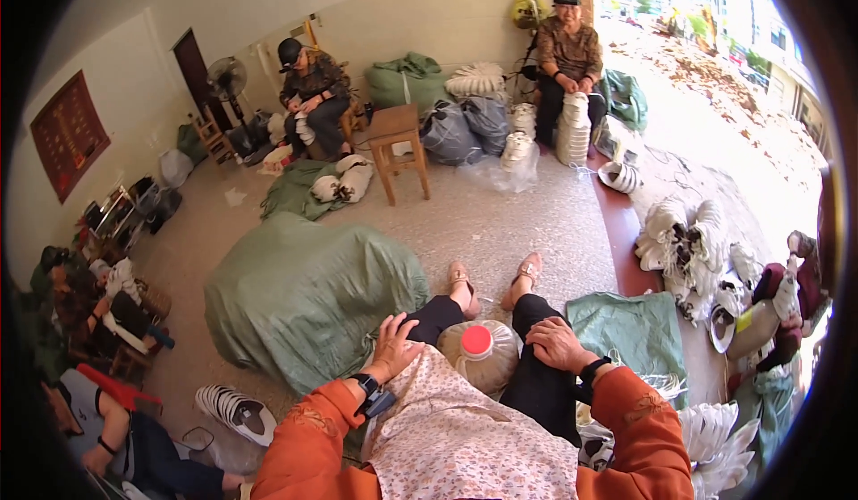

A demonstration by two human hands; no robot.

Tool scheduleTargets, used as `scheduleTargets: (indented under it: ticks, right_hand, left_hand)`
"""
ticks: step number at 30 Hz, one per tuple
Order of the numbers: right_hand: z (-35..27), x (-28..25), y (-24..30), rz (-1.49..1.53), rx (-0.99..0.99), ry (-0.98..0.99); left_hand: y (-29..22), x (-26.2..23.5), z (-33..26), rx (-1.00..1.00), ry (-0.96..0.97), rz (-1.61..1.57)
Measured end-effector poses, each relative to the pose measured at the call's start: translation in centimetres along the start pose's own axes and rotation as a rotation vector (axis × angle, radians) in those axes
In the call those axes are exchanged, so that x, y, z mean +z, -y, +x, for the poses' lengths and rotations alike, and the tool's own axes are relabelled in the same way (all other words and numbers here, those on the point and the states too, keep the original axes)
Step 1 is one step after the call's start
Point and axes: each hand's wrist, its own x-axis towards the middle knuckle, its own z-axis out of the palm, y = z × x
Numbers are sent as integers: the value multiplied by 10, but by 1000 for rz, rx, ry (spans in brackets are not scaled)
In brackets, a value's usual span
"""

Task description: The recorder is sorting and bundling white shoe upper components using a string.

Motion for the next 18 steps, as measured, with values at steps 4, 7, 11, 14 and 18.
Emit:
scheduleTargets:
  ticks: [4, 7, 11, 14, 18]
  right_hand:
    - [-5, -2, -3, -17, 19, -15]
    - [-8, 0, -8, 3, 41, 41]
    - [-4, 0, -5, 12, 27, 25]
    - [-3, 0, -6, -6, 9, 0]
    - [-6, 5, -6, 0, 3, -17]
  left_hand:
    - [-4, -1, 8, 18, 30, -12]
    - [-6, -3, 10, 7, 35, -15]
    - [0, -1, 8, 25, 25, 13]
    - [1, -1, 10, 39, 14, 28]
    - [2, -1, 6, 37, 16, 17]
